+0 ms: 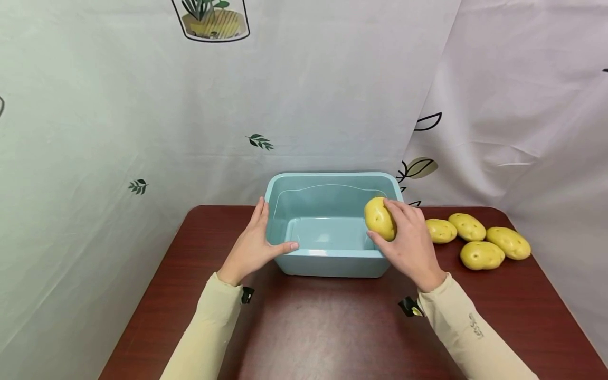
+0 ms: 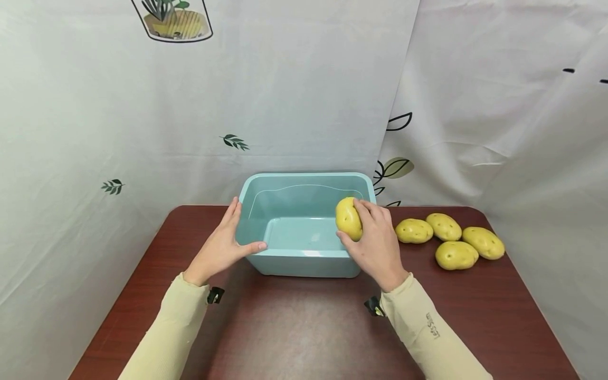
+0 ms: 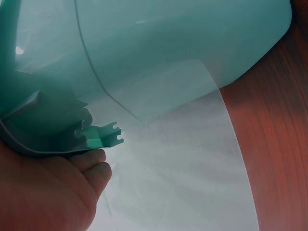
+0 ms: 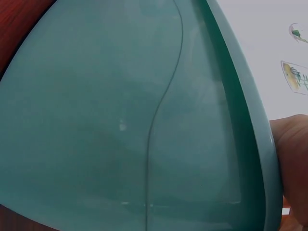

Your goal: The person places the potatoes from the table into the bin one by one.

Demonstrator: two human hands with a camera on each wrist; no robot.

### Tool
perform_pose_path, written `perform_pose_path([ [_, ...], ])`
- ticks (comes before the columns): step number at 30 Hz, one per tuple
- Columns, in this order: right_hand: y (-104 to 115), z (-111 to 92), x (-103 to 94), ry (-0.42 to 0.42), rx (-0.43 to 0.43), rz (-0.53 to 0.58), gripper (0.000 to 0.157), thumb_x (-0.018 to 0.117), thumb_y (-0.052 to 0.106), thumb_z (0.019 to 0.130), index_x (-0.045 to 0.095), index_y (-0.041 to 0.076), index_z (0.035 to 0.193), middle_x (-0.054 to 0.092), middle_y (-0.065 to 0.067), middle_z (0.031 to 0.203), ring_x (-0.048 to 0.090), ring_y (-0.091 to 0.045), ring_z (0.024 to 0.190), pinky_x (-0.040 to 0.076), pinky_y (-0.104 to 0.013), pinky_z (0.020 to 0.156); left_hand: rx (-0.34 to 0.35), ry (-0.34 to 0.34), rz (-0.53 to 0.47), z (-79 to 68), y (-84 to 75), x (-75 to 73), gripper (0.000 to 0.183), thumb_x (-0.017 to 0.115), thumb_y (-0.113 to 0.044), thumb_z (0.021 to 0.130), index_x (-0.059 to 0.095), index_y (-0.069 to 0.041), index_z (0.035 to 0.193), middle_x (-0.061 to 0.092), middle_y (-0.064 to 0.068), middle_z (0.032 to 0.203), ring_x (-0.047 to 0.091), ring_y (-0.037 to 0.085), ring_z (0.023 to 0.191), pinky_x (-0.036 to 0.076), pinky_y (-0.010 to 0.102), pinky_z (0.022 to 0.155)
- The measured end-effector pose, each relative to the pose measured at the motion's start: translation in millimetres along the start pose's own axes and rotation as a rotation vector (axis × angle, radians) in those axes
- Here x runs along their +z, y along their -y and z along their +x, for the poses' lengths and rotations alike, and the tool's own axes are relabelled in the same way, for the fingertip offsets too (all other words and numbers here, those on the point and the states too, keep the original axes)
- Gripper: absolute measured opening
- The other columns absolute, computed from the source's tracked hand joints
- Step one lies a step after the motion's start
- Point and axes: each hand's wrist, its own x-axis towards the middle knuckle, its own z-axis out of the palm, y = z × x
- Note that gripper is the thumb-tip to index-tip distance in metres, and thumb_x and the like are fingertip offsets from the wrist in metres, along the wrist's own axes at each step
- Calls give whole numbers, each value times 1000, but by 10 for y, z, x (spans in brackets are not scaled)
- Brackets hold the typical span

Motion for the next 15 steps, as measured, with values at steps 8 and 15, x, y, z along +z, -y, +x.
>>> perform_pose_path([
  [8,-5,-18,23,7,14,-3,65,85,22,79,60,-6,133,58,-25,129,47,-44,117,39,-57,96,-1,2,7,2,-1,-1,130,65,-82,73,4,-9,162,-11,-11,167,24,25,150,40,52,109],
  [15,-20,-26,27,-7,-8,-9,59,82,21,82,62,-7,129,59,-25,128,47,-44,118,39,-56,98,2,0,7,2,4,3,129,66,-81,74,5,-9,162,-11,-12,167,27,25,150,42,52,107],
])
